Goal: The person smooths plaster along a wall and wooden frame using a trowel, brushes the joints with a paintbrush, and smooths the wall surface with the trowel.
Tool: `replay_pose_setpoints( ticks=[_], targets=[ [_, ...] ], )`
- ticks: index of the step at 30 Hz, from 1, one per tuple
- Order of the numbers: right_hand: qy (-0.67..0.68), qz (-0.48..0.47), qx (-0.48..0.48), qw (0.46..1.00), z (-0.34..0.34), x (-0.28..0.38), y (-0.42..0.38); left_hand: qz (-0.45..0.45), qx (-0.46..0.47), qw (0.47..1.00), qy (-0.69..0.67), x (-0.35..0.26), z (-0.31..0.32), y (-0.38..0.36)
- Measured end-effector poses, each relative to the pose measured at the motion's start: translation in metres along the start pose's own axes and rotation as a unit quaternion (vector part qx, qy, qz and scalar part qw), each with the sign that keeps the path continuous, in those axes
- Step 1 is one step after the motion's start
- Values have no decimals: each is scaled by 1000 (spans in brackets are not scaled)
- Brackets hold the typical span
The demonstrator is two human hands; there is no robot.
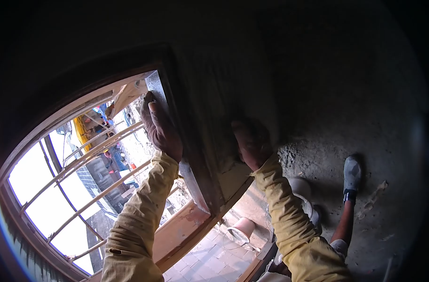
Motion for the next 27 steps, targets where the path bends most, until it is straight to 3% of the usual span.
replay_pose_setpoints(
  ticks=[1, 3, 6, 7, 9, 12, 14, 16, 18, 21, 23, 25, 27],
  targets=[
    [179, -18, 42, 983, 5, -28, 9, -1, 0, 1000, -1, -1, 0, 0],
    [350, -36, 84, 932, 11, -34, 15, -4, 0, 1000, -3, 0, 0, -1],
    [124, -134, 108, 977, 17, 2, 25, -9, 3, 1000, -3, 1, 0, 0],
    [-14, -215, 94, 972, 14, 8, 28, -2, 2, 1000, 0, -2, -1, 1],
    [-153, -285, 78, 943, 13, 18, 31, 0, 5, 1000, 5, -2, -1, -3],
    [-336, -128, -6, 933, 8, 32, 44, -19, 6, 1000, -2, -2, -1, -3],
    [-205, -135, -100, 964, -9, 32, 53, -20, -8, 1000, -1, -1, 2, 0],
    [-226, -143, -77, 960, -32, -31, 60, -18, -5, 1000, -7, 2, 2, -1],
    [-246, -153, -52, 956, -35, -49, 41, -15, -4, 1000, -11, 3, 1, 0],
    [-94, -57, 8, 994, -12, 2, -6, 0, -2, 1000, 4, 2, 1, -1],
    [86, 105, 18, 991, 8, 26, -20, -6, -3, 1000, -12, 5, 0, -1],
    [76, 74, 27, 994, 17, -18, -4, -14, -9, 999, -32, 4, 2, -1],
    [-22, -5, 28, 999, 17, -13, -9, -22, -14, 998, -55, 5, 3, -2]
  ],
)
Point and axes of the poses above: each hand's wrist, its own y-axis towards the middle knuckle, its own z-axis out of the palm, x = y × z, the point moved 2 cm from there along y, towards the middle knuckle, and after that the axes turned 5 degrees about y, right-handed, at the moved point
